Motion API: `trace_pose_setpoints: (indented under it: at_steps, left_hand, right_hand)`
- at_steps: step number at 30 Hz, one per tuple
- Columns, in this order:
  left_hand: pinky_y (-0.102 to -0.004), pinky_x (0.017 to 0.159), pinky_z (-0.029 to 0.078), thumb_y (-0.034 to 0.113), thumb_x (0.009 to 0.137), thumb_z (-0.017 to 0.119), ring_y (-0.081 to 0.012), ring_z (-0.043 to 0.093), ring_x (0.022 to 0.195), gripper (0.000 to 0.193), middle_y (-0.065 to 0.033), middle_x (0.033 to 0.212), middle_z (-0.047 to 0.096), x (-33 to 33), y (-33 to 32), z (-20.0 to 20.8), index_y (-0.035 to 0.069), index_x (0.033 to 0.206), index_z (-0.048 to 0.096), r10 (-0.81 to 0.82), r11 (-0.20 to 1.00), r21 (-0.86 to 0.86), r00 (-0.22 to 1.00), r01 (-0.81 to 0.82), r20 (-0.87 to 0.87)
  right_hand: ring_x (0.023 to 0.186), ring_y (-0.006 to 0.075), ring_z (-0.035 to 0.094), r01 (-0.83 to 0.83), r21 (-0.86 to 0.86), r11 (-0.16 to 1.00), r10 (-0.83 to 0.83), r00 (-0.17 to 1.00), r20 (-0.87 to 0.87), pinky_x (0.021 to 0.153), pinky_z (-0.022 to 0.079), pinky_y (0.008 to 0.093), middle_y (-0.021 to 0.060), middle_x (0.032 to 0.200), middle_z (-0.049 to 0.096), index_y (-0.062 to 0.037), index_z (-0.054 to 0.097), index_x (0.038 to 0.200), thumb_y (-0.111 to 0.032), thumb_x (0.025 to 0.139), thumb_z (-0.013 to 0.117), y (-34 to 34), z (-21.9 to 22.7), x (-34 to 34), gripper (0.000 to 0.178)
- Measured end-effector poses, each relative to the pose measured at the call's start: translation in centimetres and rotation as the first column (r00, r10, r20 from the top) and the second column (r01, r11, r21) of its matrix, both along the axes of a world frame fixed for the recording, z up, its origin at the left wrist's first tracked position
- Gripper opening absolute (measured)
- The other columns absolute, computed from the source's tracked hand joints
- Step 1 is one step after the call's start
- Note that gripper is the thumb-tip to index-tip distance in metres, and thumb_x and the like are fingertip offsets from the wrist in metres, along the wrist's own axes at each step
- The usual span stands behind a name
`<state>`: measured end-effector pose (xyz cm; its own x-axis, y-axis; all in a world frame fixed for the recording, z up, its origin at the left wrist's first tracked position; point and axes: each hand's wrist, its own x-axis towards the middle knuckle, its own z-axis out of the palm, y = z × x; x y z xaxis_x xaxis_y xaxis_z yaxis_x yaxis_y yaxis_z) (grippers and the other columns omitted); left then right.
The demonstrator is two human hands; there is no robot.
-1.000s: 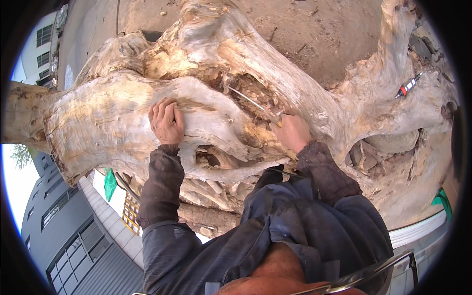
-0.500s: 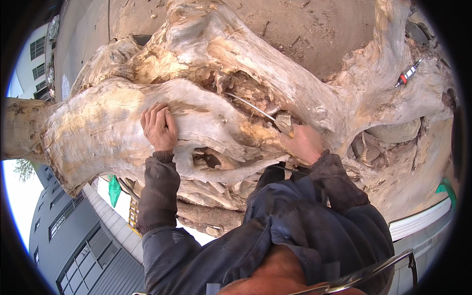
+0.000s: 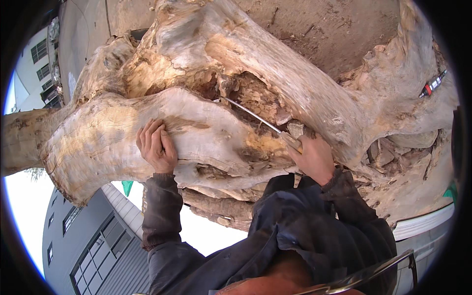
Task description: The person uses a curved carving tool to scrape and shape a large piece of driftwood. They repeatedly remove wood shavings and debris from the surface and crevices of the wood.
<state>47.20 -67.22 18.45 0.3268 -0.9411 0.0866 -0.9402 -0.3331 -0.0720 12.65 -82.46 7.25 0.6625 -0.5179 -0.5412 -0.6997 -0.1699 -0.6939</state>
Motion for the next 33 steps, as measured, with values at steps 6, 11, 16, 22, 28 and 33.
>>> trace_pose_setpoints:
  at_steps: [6, 11, 16, 22, 28, 33]
  left_hand:
    - [-0.0465, 0.107, 0.038, 0.004, 0.093, 0.053, -0.0325, 0.062, 0.117, 0.017, -0.0124, 0.112, 0.072, -0.1, 0.0, 0.1, -0.001, 0.097, 0.069, 0.022, 0.998, 0.059, 1.000, -0.022, -0.002]
    - [-0.0467, 0.107, 0.038, 0.004, 0.093, 0.053, -0.0328, 0.062, 0.117, 0.018, -0.0131, 0.113, 0.071, 0.0, -0.5, 0.2, -0.002, 0.098, 0.069, 0.017, 0.997, 0.081, 1.000, -0.016, -0.006]
    - [-0.0471, 0.106, 0.039, 0.002, 0.090, 0.055, -0.0337, 0.063, 0.115, 0.016, -0.0136, 0.112, 0.071, 0.0, -0.6, 0.2, 0.000, 0.099, 0.068, 0.011, 0.995, 0.097, 1.000, -0.012, 0.014]
    - [-0.0472, 0.108, 0.037, 0.006, 0.093, 0.053, -0.0336, 0.062, 0.116, 0.018, -0.0137, 0.114, 0.071, 0.0, -0.4, 0.1, 0.000, 0.101, 0.068, 0.028, 0.992, 0.123, 1.000, -0.027, -0.005]
    - [-0.0481, 0.110, 0.036, 0.006, 0.094, 0.050, -0.0353, 0.061, 0.117, 0.022, -0.0151, 0.114, 0.071, 0.0, -0.7, -0.2, -0.003, 0.100, 0.070, 0.046, 0.988, 0.150, 0.999, -0.044, -0.009]
    - [-0.0483, 0.109, 0.037, 0.006, 0.094, 0.050, -0.0353, 0.061, 0.118, 0.023, -0.0154, 0.115, 0.071, -0.1, -0.6, -0.1, -0.003, 0.100, 0.070, 0.047, 0.987, 0.154, 0.999, -0.049, 0.012]
  right_hand:
    - [0.062, 0.0414, 0.064, -0.029, 0.054, 0.998, 0.031, 0.999, -0.042, 0.060, 0.051, 0.0512, 0.0204, 0.063, 0.064, 0.0001, 0.067, 0.082, -0.032, 0.086, 0.073, -0.3, -1.3, 0.8, 0.033]
    - [0.056, 0.0397, 0.064, -0.051, 0.038, 0.998, 0.051, 0.999, 0.004, 0.058, 0.051, 0.0498, 0.0212, 0.058, 0.062, 0.0011, 0.067, 0.081, -0.032, 0.090, 0.069, -0.2, -1.8, 1.8, 0.035]
    - [0.063, 0.0416, 0.064, -0.071, 0.145, 0.987, 0.072, 0.997, -0.002, 0.061, 0.051, 0.0504, 0.0214, 0.063, 0.063, -0.0003, 0.070, 0.087, -0.032, 0.085, 0.073, -1.3, -2.0, 1.8, 0.032]
    - [0.065, 0.0428, 0.064, -0.088, 0.273, 0.958, 0.090, 0.996, 0.007, 0.062, 0.051, 0.0514, 0.0207, 0.063, 0.063, -0.0013, 0.068, 0.078, -0.039, 0.086, 0.072, -2.9, -3.2, 0.7, 0.039]
    - [0.064, 0.0440, 0.064, 0.003, 0.271, 0.963, 0.000, 1.000, -0.010, 0.061, 0.050, 0.0518, 0.0212, 0.063, 0.062, -0.0023, 0.068, 0.078, -0.039, 0.087, 0.072, -2.8, -4.5, 1.7, 0.038]
    - [0.063, 0.0437, 0.063, -0.072, 0.287, 0.955, 0.068, 0.997, 0.024, 0.060, 0.050, 0.0515, 0.0210, 0.062, 0.062, -0.0026, 0.068, 0.079, -0.038, 0.087, 0.072, -3.3, -4.7, 2.0, 0.036]
